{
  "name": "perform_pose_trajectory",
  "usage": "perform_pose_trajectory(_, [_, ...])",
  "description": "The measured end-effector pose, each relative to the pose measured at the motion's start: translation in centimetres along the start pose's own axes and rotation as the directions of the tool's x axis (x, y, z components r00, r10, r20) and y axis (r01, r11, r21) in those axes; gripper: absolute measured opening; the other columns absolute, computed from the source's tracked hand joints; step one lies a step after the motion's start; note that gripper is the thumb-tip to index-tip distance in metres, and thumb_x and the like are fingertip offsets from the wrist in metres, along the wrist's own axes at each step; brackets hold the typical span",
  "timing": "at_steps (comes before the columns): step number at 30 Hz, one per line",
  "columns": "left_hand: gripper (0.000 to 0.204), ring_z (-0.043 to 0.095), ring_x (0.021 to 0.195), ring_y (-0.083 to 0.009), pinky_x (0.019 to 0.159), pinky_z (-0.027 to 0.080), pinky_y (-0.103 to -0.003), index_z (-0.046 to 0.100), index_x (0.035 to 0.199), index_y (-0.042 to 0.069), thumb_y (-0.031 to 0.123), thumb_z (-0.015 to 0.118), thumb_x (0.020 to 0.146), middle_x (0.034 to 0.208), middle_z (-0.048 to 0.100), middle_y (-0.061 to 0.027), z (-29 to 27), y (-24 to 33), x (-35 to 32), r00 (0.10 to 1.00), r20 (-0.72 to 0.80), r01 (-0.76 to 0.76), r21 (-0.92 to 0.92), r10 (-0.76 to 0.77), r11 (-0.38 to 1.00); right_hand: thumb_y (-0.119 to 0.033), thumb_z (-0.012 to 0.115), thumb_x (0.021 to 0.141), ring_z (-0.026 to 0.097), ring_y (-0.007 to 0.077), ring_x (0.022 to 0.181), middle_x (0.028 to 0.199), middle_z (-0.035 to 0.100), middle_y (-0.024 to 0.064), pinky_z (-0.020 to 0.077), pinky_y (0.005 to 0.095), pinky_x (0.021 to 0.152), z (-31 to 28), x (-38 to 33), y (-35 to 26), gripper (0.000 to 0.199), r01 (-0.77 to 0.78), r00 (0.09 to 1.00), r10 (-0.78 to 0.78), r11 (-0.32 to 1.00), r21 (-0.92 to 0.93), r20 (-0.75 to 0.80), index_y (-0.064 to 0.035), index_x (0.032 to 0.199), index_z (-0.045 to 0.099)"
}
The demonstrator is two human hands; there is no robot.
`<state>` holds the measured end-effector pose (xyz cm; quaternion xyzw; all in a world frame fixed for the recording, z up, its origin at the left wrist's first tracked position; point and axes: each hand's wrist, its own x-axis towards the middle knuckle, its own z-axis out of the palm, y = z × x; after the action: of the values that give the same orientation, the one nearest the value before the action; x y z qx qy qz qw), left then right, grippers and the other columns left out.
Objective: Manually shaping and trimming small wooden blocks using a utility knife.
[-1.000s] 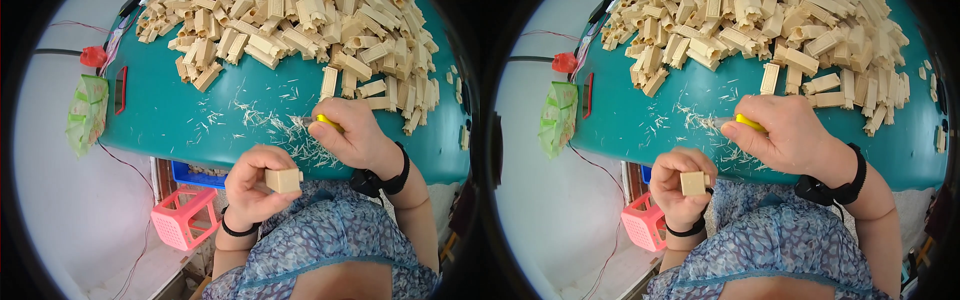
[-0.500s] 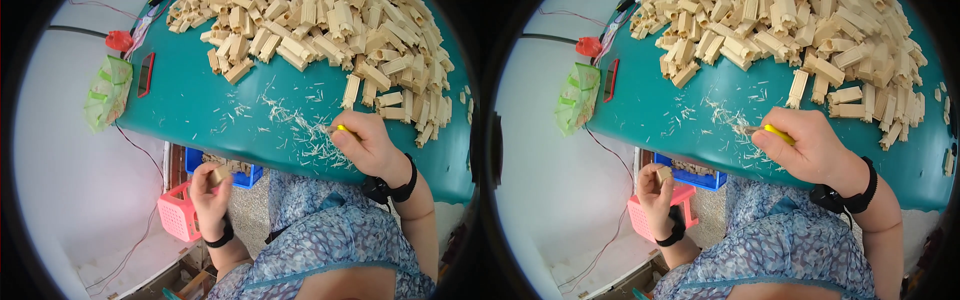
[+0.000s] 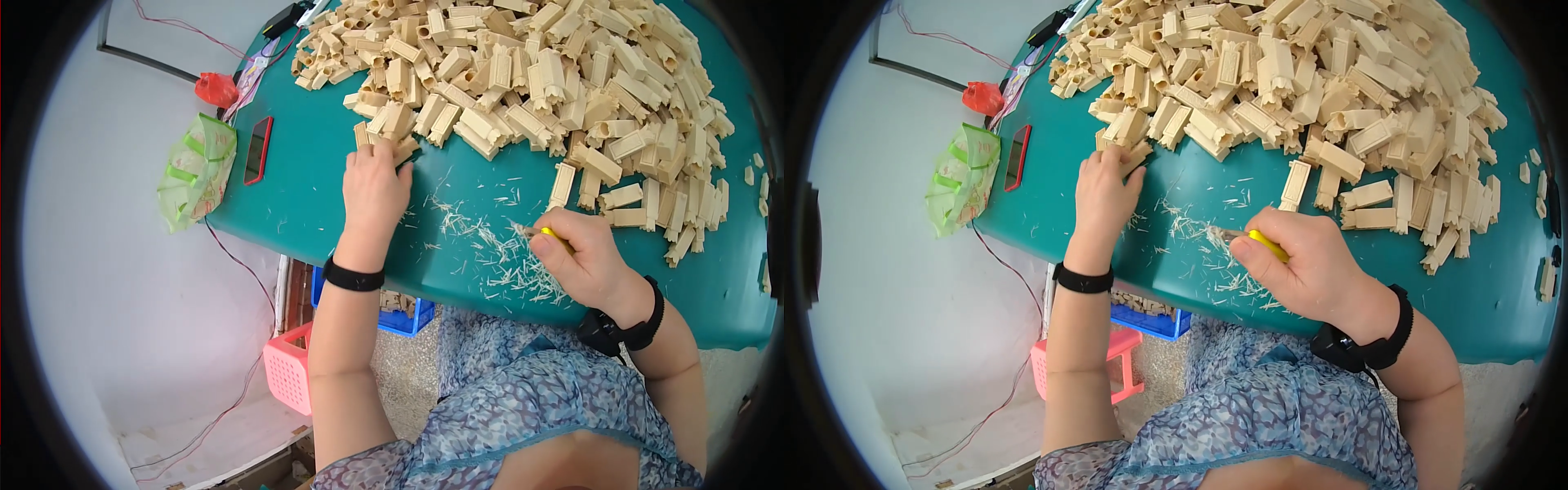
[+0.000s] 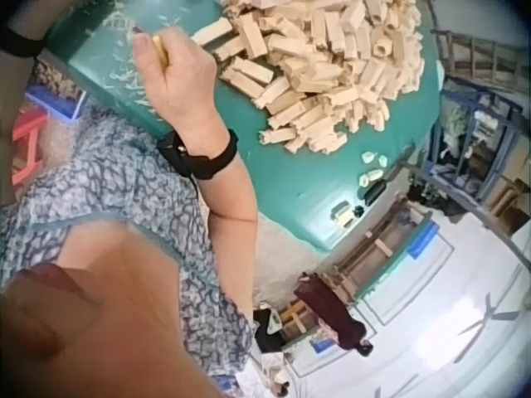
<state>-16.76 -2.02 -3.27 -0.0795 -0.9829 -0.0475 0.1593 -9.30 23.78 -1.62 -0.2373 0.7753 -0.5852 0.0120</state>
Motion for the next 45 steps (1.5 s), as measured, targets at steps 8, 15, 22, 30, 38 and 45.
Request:
perform_pose_trajectory(8, [0.031, 0.06, 0.064, -0.0131, 0.058, 0.046, -0.022, 0.045, 0.102, 0.001, 0.005, 0.063, 0.077, 0.079, 0.062, -0.0102, -3.4, 4.1, -2.8, 0.948, 0.275, 0.317, -0.767, -0.161, 0.557, -0.022, 0.057, 0.084, 0.054, 0.0222, 0.049, 0.058, 0.052, 0.0098, 0.0401, 0.0293, 0.044, -0.2, -0.2, -0.2, 0.022, -0.007, 1.0, 0.007, 1.0, 0.013, 0.002, -0.0031, 0.074, 0.054])
perform_pose_trajectory(15, [0.051, 0.059, 0.081, -0.0134, 0.07, 0.047, -0.023, 0.035, 0.123, 0.0, 0.001, 0.06, 0.079, 0.092, 0.059, -0.0097, -7.1, 9.1, -9.0, 0.945, 0.32, 0.32, -0.947, -0.065, -0.018, -0.025, 0.058, 0.083, 0.05, 0.023, 0.048, 0.058, 0.049, 0.0092, 0.0385, 0.0294, 0.044, 0.4, -0.6, 0.0, 0.025, 0.099, 0.995, -0.099, 0.995, 0.022, -0.007, -0.0026, 0.073, 0.053])
perform_pose_trajectory(22, [0.062, 0.062, 0.079, -0.0208, 0.066, 0.053, -0.03, 0.035, 0.124, -0.002, 0.02, 0.066, 0.076, 0.092, 0.06, -0.0127, -6.8, 10.3, -10.2, 0.919, 0.378, 0.349, -0.912, -0.111, -0.215, -0.026, 0.063, 0.079, 0.047, 0.018, 0.049, 0.061, 0.048, 0.0076, 0.0358, 0.0274, 0.044, 0.5, -0.9, 0.2, 0.026, 0.173, 0.984, -0.174, 0.983, 0.057, 0.026, -0.0019, 0.077, 0.054])
perform_pose_trajectory(30, [0.056, 0.056, 0.098, -0.0242, 0.083, 0.048, -0.034, 0.028, 0.129, -0.002, 0.006, 0.057, 0.081, 0.116, 0.046, -0.0142, -5.7, 11.0, -10.2, 0.922, 0.382, 0.365, -0.795, 0.068, -0.485, -0.022, 0.066, 0.078, 0.045, 0.011, 0.051, 0.062, 0.048, 0.0056, 0.0361, 0.0243, 0.046, 0.9, -1.1, 0.3, 0.025, 0.068, 0.998, -0.067, 0.986, 0.154, -0.013, -0.0007, 0.08, 0.054])
perform_pose_trajectory(38, [0.051, 0.045, 0.11, -0.0204, 0.089, 0.041, -0.031, 0.035, 0.128, -0.003, 0.006, 0.055, 0.082, 0.12, 0.04, -0.0099, -5.6, 10.3, -10.2, 0.912, 0.407, 0.402, -0.864, 0.05, -0.303, -0.021, 0.067, 0.077, 0.047, 0.011, 0.05, 0.062, 0.051, 0.0056, 0.0372, 0.0241, 0.045, 1.0, -0.9, 0.3, 0.024, 0.085, 0.996, -0.08, 0.991, 0.1, -0.05, -0.0014, 0.079, 0.054])
perform_pose_trajectory(45, [0.045, 0.041, 0.111, -0.0162, 0.088, 0.041, -0.028, 0.041, 0.125, -0.002, 0.0, 0.054, 0.082, 0.116, 0.04, -0.0086, -4.9, 10.7, -10.1, 0.92, 0.358, 0.391, -0.866, 0.16, -0.313, -0.021, 0.067, 0.077, 0.048, 0.0096, 0.052, 0.063, 0.053, 0.0044, 0.0384, 0.0235, 0.046, 0.9, -1.0, 0.1, 0.023, 0.047, 0.999, -0.044, 0.991, 0.127, -0.032, -0.0021, 0.08, 0.054])
